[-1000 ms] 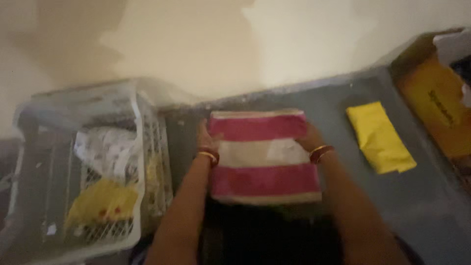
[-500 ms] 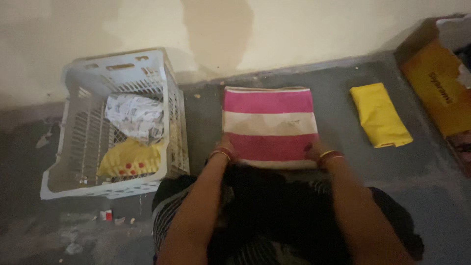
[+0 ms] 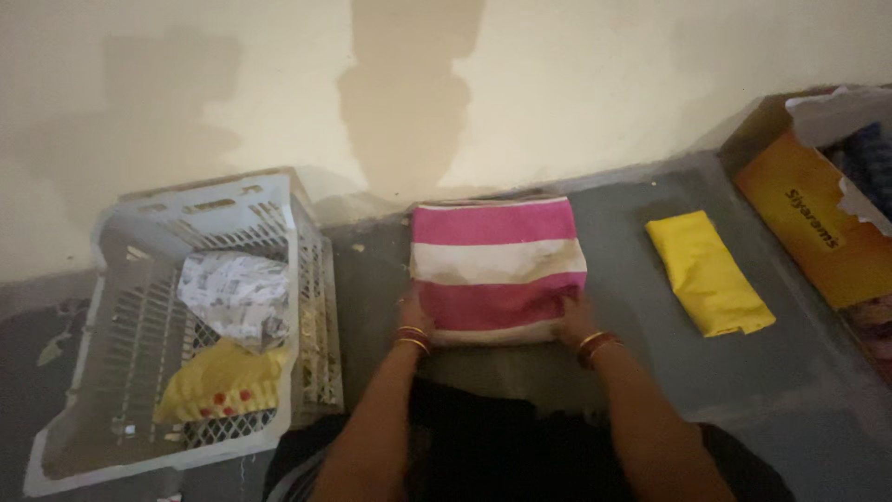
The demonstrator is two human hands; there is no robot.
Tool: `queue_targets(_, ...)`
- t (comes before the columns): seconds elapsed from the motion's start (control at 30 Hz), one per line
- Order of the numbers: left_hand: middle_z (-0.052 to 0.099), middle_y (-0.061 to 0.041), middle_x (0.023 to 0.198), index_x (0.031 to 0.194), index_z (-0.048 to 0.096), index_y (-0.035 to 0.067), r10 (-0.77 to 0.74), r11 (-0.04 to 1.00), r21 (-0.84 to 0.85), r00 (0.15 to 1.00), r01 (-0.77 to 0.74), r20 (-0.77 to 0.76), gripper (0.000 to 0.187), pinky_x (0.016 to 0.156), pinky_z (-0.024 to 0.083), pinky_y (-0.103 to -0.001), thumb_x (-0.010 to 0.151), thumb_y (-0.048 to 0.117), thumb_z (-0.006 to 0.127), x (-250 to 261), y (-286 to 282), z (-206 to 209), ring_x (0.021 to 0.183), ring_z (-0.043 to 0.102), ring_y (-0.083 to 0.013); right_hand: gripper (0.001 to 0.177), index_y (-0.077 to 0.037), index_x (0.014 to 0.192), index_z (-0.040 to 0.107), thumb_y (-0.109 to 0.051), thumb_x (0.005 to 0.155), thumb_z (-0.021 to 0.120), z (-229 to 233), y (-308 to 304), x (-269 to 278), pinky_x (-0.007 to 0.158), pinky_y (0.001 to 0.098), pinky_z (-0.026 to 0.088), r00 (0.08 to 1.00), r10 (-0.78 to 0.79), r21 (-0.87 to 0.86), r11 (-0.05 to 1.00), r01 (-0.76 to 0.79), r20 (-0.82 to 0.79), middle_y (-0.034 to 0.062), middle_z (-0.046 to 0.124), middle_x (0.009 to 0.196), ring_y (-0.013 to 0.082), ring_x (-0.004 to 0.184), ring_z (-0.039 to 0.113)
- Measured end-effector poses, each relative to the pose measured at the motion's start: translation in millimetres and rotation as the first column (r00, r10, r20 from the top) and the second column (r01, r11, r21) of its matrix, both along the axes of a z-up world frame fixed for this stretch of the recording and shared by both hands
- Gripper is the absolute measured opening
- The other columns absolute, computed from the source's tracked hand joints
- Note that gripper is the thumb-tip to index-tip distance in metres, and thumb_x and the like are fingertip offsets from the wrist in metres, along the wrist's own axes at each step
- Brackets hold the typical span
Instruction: The person sits on the floor and folds several pieces of cloth, including a yellow patterned cloth, a white patterned cloth, a pink-and-white striped cloth, and a yellow cloth with text. The person places some folded items into a white plastic basket and leaves others on the floor.
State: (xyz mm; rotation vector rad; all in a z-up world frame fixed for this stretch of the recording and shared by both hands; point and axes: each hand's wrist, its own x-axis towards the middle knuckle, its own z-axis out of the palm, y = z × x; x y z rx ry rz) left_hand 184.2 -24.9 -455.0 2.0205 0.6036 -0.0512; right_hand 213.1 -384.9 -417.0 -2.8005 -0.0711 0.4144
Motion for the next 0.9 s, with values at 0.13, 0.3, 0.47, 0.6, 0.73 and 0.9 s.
queue_targets(0.13,0.047,-0.019,0.155,0.154,0.038,0.005,-0.18,0.97,0.119,0.954,0.214,-0.241,0.09,0.118,0.04,-0.043,0.077,0.02,0.081,-13,23,-5,0.143,0.046,-0.0355,0.054,-0.008,0.14,0.058,-0.016,0.089,0.074,35,-11,-8,0.108,0.0473,0.05,0.959,-0.195,-0.061,0.981,0.187,-0.207,0.0187,0.061,0.142,0.0349,0.13,0.061)
queue_targets(0.3,0.045,-0.019,0.156,0.153,0.034,0.002,-0.328,0.906,0.114,0.845,0.409,-0.421,0.104,0.119,0.039,-0.043,0.073,0.031,0.093,-22,34,8,0.145,0.045,-0.0348,0.041,-0.006,0.135,0.062,-0.022,0.097,0.068,62,-39,-25,0.106,0.0459,0.05,0.978,-0.051,-0.333,0.943,-0.019,-0.202,0.0199,0.06,0.141,0.0332,0.128,0.061)
queue_targets(0.47,0.048,-0.022,0.152,0.153,0.037,0.005,-0.26,0.928,0.182,0.914,0.326,-0.313,0.087,0.114,0.042,-0.046,0.081,0.021,0.083,-30,24,25,0.139,0.05,-0.0367,0.038,-0.008,0.134,0.064,-0.021,0.099,0.065,43,-44,-22,0.104,0.048,0.052,0.992,-0.034,-0.289,0.957,-0.003,-0.122,0.0212,0.063,0.138,0.0359,0.125,0.063)
queue_targets(0.6,0.06,-0.024,0.143,0.143,0.054,0.005,-0.216,0.891,0.324,0.924,0.318,-0.314,0.058,0.109,0.05,-0.045,0.089,0.017,0.072,-32,21,35,0.131,0.06,-0.0385,0.051,-0.015,0.136,0.061,-0.017,0.086,0.072,20,-24,-19,0.104,0.0491,0.048,0.985,0.156,-0.099,0.982,-0.162,-0.068,0.0199,0.056,0.143,0.0386,0.13,0.057)
queue_targets(0.73,0.056,-0.019,0.142,0.141,0.053,0.01,-0.056,0.738,0.604,0.919,0.301,-0.39,0.043,0.099,0.051,-0.053,0.098,0.013,0.061,-32,16,50,0.126,0.06,-0.0371,0.074,-0.023,0.137,0.059,-0.014,0.068,0.083,29,5,-34,0.103,0.0503,0.042,0.917,0.398,-0.229,0.891,-0.393,-0.028,0.0183,0.045,0.154,0.0417,0.138,0.046)
queue_targets(0.9,0.055,-0.013,0.147,0.143,0.055,0.02,-0.625,0.412,0.528,0.652,0.743,-0.43,0.062,0.113,0.046,-0.046,0.085,0.033,0.074,-40,-21,84,0.136,0.054,-0.0338,0.059,-0.027,0.155,0.046,-0.023,0.098,0.063,70,31,-48,0.118,0.053,0.04,0.95,0.207,-0.317,0.908,-0.276,-0.235,0.0162,0.053,0.149,0.0363,0.139,0.051)
